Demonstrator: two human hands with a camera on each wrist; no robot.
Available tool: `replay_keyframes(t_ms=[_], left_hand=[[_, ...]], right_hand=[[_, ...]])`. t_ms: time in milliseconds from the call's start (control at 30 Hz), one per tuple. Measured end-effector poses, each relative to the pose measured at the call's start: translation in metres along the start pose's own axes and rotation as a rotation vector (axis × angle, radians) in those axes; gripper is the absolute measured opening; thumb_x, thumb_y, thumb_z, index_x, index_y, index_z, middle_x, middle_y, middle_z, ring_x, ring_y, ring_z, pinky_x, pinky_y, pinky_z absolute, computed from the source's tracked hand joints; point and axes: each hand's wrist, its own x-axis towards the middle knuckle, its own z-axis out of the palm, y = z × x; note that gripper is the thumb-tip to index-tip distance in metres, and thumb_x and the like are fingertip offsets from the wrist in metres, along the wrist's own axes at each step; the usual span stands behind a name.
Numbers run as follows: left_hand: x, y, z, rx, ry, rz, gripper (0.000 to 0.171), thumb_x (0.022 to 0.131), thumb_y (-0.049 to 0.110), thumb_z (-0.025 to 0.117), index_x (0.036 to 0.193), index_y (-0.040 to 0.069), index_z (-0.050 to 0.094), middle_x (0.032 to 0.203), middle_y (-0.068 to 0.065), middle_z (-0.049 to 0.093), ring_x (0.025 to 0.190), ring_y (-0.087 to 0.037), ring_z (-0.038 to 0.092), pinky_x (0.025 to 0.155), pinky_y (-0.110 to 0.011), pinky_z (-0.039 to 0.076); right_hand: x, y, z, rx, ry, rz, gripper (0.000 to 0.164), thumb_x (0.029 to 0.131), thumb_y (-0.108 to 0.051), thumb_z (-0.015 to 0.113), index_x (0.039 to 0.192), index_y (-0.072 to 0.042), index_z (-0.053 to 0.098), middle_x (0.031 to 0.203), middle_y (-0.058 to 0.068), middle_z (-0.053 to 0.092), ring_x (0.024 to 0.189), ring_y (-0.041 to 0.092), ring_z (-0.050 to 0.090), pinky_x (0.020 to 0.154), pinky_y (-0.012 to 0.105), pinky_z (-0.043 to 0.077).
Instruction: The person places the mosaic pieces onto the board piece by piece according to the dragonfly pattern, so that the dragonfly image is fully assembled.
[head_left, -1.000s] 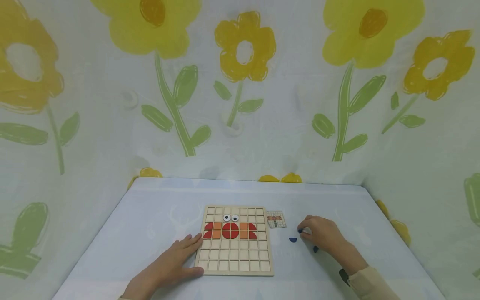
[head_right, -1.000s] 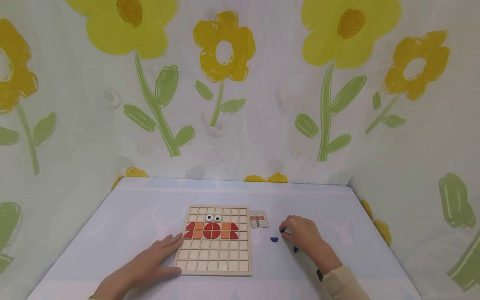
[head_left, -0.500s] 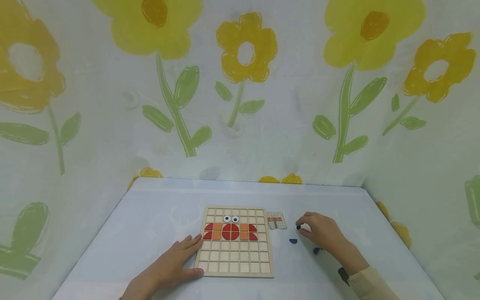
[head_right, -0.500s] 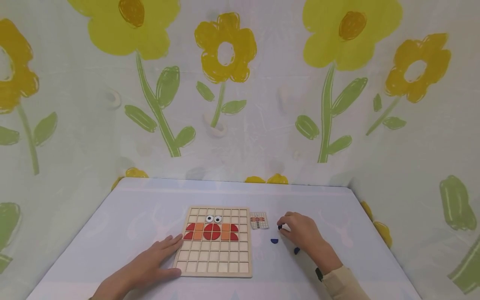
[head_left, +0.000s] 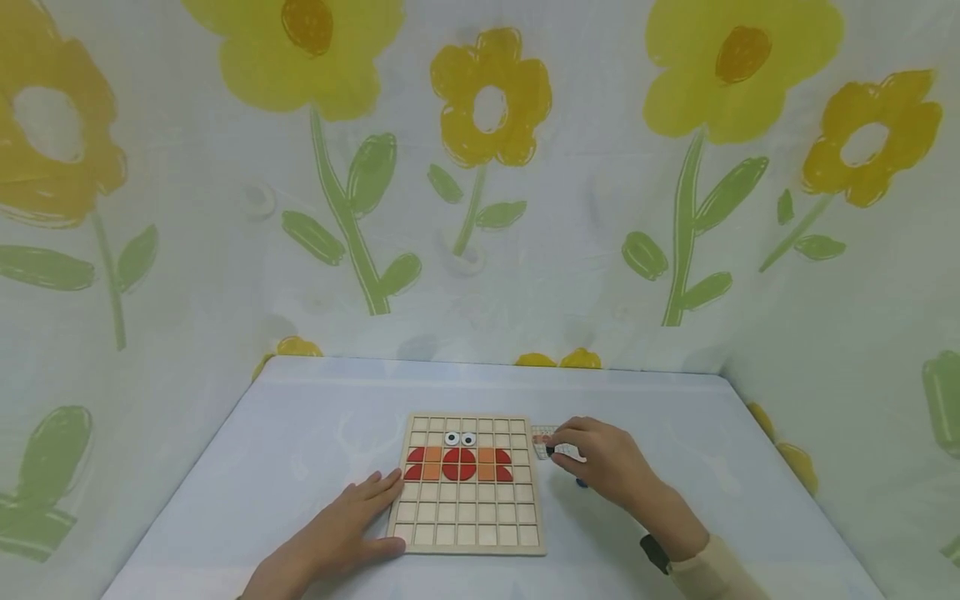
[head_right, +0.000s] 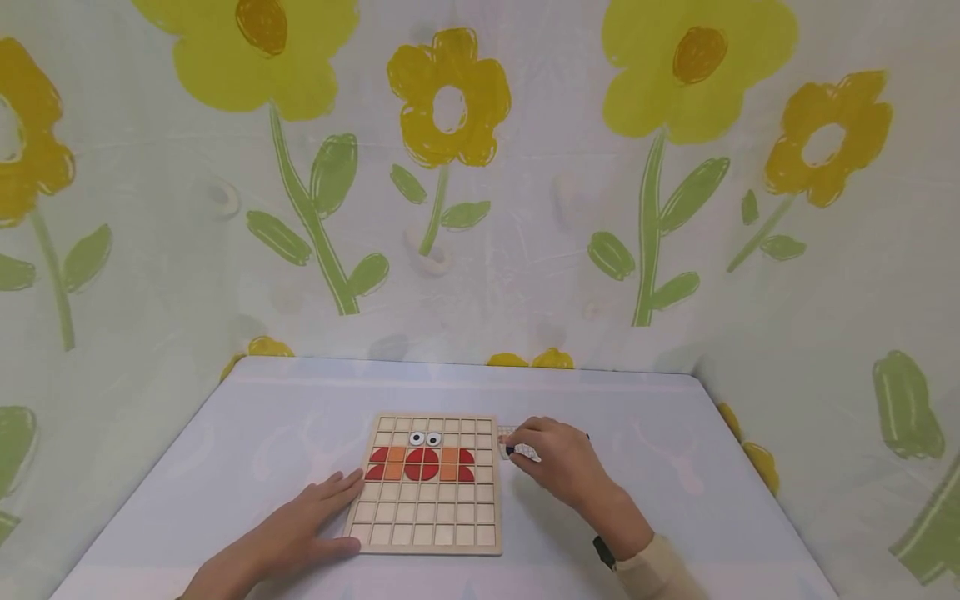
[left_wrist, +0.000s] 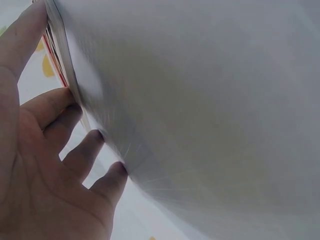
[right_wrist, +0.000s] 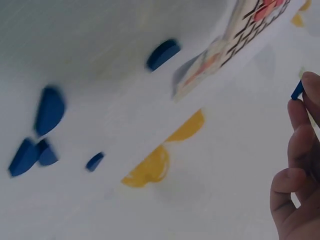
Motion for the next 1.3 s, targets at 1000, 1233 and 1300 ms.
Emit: replay_keyframes(t_ms=[1000,1233,1300], left_hand=[[0.001,0.002,-0.004,-0.007,0.008,0.032,0.089,0.084,0.063,0.071,0.153,0.013,0.047,0.162,0.001,0.037,0.150,-0.036,0.028,0.121,-0.062,0.021],[0.002,0.001,-0.001,-0.007,-0.004,0.002,0.089,0.083,0.065,0.071,0.153,0.017,0.047,0.162,0.004,0.037,0.151,-0.033,0.028,0.120,-0.062,0.022],[0.002,0.000,-0.001,-0.009,0.001,0.002,0.089,0.083,0.065,0.071,0.153,0.017,0.047,0.162,0.005,0.037,0.151,-0.033,0.028,0.120,-0.062,0.022]], right_hand=[[0.055,-0.089,0.061,0.136,-0.188,-0.203,0.013,0.085,-0.028,0.084,0.097,-0.024,0.082,0.097,-0.015,0.071,0.086,0.000,0.064,0.073,0.015,0.053],[0.057,-0.097,0.070,0.090,-0.279,-0.171,0.013,0.085,-0.031,0.083,0.098,-0.028,0.082,0.102,-0.019,0.071,0.092,-0.002,0.063,0.082,0.018,0.055],[0.057,-0.099,0.072,0.082,-0.287,-0.174,0.012,0.086,-0.031,0.083,0.097,-0.028,0.082,0.102,-0.018,0.071,0.094,-0.001,0.064,0.084,0.019,0.055]])
